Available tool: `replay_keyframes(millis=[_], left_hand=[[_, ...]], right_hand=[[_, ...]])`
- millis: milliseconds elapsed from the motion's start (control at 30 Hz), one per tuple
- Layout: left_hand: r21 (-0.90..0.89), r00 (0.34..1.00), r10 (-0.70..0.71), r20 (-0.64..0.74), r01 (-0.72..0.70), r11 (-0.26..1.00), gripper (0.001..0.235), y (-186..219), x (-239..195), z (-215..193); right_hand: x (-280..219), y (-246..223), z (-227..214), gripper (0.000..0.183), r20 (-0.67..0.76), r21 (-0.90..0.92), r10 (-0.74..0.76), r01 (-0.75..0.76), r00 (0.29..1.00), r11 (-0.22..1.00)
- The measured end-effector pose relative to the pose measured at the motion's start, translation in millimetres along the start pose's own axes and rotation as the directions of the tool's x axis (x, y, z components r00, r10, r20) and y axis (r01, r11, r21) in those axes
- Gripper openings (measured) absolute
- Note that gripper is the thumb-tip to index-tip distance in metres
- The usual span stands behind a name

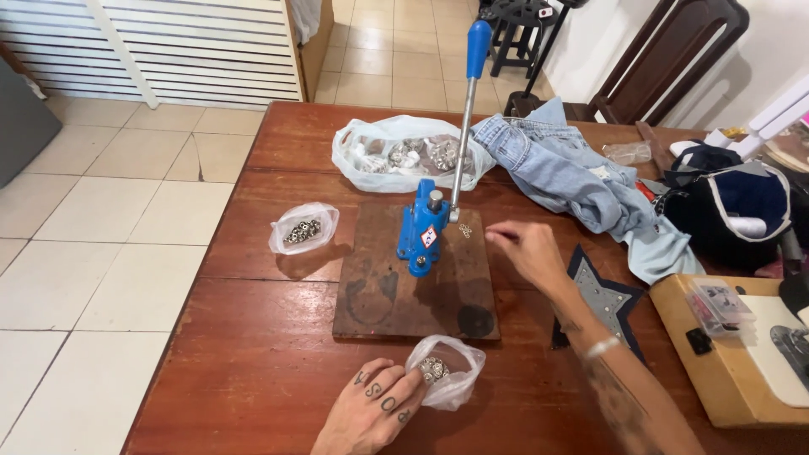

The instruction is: Attaching metal rivets to a star-shaped fabric piece using a manual rivet press machine.

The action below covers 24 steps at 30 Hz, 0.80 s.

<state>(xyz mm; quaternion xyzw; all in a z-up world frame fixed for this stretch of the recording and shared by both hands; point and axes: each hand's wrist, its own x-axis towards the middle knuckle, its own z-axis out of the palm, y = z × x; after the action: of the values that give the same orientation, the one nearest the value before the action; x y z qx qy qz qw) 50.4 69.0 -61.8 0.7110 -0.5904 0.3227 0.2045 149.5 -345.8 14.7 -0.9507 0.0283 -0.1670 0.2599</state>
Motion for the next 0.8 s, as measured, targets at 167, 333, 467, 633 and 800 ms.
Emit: replay_keyframes(millis=[167, 333, 467, 633, 800], left_hand=[[-0.019, 0.997, 0.027, -0.069, -0.028, 0.999, 0.024, 4, 24, -14], [-0.170, 0.999, -0.017, -0.049, 0.009, 0.985, 0.029, 20, 40, 21], [-0.202, 0.983, -0.056, -0.173, 0.021, 0.979, 0.032, 4, 60, 0], [-0.063, 0.682, -0.723, -0.113, 0.721, 0.690, 0.049, -46, 23, 6], [0.022, 0.556, -0.831, -0.022, 0.831, 0.555, 0.041, -62, 8, -27]], right_hand=[[-97, -64, -32, 0.056, 0.227, 0.163, 0.014, -0.052, 0.974, 0.985], [-169, -114, -43, 0.083, 0.578, 0.349, -0.286, 0.085, 0.764, 0.933], [-144, -65, -63, 0.059, 0.360, 0.273, -0.156, 0.056, 0.920, 0.960], [-64, -16, -108, 0.072, -0.014, -0.095, 0.015, -0.016, 1.000, 0.995], [-62, -31, -91, 0.052, -0.089, -0.276, -0.166, 0.136, 0.982, 0.951]])
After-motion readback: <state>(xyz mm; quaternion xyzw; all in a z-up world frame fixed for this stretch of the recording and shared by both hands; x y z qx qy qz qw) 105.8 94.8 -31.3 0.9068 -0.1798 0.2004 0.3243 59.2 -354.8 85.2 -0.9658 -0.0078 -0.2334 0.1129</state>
